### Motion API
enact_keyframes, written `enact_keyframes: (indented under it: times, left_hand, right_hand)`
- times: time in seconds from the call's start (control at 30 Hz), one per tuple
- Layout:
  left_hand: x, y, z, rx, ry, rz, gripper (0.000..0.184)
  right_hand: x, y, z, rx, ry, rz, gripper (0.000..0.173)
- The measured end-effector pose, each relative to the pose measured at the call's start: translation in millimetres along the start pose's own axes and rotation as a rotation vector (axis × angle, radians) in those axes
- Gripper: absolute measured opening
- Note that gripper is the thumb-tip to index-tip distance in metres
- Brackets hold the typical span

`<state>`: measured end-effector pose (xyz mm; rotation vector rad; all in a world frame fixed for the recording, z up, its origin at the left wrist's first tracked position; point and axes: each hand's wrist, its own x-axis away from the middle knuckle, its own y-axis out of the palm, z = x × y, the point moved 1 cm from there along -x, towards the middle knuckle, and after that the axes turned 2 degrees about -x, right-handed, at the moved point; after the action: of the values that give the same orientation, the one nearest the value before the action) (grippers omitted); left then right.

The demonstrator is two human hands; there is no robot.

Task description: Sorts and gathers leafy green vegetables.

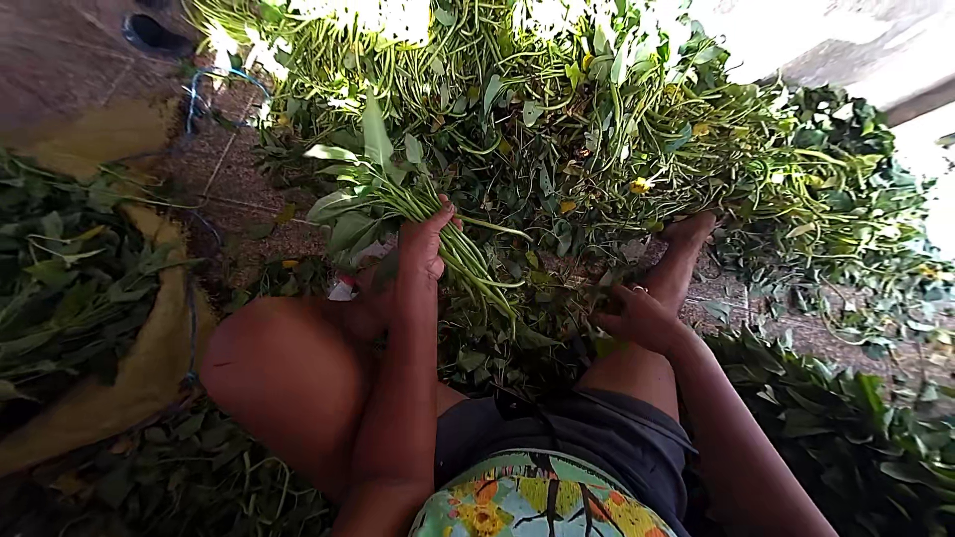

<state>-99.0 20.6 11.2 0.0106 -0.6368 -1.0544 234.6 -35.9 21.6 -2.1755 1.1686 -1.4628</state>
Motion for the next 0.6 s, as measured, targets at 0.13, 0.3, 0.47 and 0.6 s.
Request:
enact_keyframes:
  times: [0.13,0.3,0.47,0.6]
  left_hand:
    - [31.9,24.9,-20.3,-0.127,-0.078,-0.138,0.024]
    - [41.8,31.4,-30.7,-0.013,-0.134,-0.314,0.033]
    - [35.1,22.8,-22.9,0.043,-0.008,-0.276,0.043]
    - [34.9,26.6,-23.5,-0.293,0.130,-0.310,0.044]
  right_hand:
    - [-7.7,11.6,-45.2,-0.185,-0.296,0.211,0.057]
    - [-32.3,34.3,-96.8,-0.481,-0.417,0.119,0.017]
    - [-32.6,40.5,-59.0,-0.092,-0.135,0.079,0.029]
    - [-27.1,21.9,-26.1,-0.203,-0.002,0.107,0.069]
